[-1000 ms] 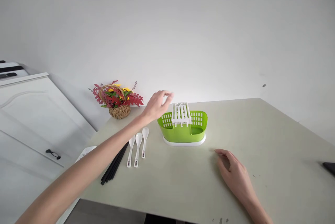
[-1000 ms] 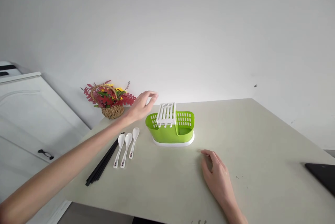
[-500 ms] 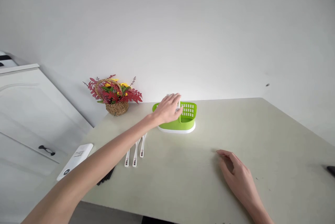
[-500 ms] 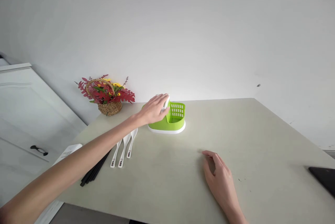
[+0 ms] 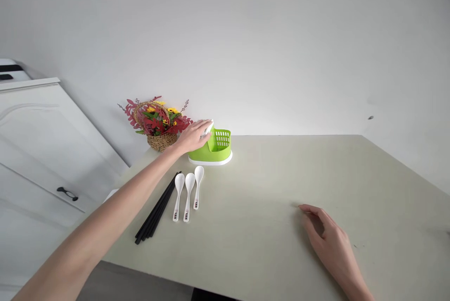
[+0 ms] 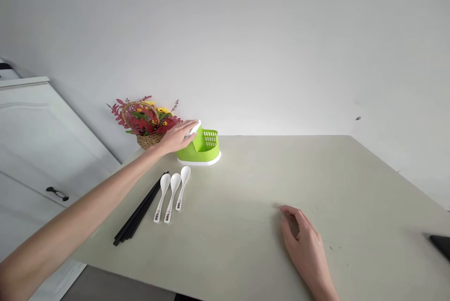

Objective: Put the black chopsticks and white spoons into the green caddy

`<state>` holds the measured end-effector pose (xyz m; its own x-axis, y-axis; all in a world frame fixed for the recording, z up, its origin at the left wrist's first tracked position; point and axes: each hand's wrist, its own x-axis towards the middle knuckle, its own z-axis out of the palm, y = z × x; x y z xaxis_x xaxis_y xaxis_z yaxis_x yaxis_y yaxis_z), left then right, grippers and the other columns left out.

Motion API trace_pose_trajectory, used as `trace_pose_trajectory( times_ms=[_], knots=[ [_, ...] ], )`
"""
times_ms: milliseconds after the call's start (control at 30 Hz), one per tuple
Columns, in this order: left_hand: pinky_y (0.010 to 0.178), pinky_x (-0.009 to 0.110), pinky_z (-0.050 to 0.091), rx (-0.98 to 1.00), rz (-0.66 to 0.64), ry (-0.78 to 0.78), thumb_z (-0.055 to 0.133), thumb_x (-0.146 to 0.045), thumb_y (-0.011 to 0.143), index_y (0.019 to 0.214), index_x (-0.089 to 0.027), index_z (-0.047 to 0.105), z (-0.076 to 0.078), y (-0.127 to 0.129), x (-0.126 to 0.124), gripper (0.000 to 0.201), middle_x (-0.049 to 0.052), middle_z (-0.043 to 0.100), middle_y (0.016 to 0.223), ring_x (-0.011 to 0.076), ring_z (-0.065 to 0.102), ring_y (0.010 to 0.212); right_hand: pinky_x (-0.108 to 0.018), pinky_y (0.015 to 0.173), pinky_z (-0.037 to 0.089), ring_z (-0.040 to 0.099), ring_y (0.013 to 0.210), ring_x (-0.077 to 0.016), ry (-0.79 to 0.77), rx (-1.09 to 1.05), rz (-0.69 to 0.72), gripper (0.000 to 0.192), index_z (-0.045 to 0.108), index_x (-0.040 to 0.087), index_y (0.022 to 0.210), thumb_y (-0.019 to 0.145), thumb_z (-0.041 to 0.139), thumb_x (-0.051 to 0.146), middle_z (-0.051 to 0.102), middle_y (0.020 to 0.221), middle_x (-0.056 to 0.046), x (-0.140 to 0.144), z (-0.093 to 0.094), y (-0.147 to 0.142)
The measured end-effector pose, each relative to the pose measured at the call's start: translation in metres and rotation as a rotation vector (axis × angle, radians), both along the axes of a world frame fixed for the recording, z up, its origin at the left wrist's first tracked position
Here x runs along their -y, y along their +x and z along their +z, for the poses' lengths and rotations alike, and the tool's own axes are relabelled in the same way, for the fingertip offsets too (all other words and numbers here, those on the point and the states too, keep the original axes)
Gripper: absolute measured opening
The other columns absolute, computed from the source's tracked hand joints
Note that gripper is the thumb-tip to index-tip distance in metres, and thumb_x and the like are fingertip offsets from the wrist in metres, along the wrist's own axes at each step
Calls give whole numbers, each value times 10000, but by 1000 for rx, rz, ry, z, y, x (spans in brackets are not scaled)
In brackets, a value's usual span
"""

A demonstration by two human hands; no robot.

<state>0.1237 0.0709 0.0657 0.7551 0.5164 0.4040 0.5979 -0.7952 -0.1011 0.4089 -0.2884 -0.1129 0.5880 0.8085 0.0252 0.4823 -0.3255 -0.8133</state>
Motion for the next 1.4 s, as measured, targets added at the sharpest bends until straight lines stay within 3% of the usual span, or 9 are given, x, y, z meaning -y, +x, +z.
trace_pose_trajectory(
  times_ms=[367, 567, 800, 1400],
  knots=[
    [1266, 388, 300, -3, -8, -17, 389, -447, 1026, 1535, -177, 469, 11, -49, 4, 582, 63, 486, 1582, 217, 425, 1479, -359, 744, 511, 678, 857, -214, -11, -17, 10, 347, 653, 318, 1145, 912, 473, 501, 720, 1223, -21, 2, 0, -1],
    [1279, 399, 282, -3, -19, -23, 379, -438, 1028, 1562, -209, 436, 11, -67, 11, 584, 30, 465, 1598, 212, 391, 1500, -358, 763, 509, 674, 929, -229, 0, -23, 23, 357, 655, 314, 1140, 905, 478, 516, 719, 1220, -24, 1, -5, 1],
    [1281, 429, 281, 10, -6, -35, 390, -436, 1027, 1575, -247, 418, 10, -75, 23, 581, 9, 461, 1602, 223, 399, 1494, -361, 744, 497, 647, 816, -211, 18, -11, 23, 362, 663, 299, 1125, 907, 474, 517, 722, 1200, -35, 0, -6, 1],
    [1248, 450, 324, 19, 9, -12, 388, -427, 1018, 1552, -247, 452, 11, -78, 36, 567, 32, 475, 1592, 236, 414, 1482, -356, 757, 503, 676, 870, -227, 13, 8, 27, 374, 676, 283, 1123, 894, 494, 515, 734, 1186, -42, 3, -7, 3]
  ],
)
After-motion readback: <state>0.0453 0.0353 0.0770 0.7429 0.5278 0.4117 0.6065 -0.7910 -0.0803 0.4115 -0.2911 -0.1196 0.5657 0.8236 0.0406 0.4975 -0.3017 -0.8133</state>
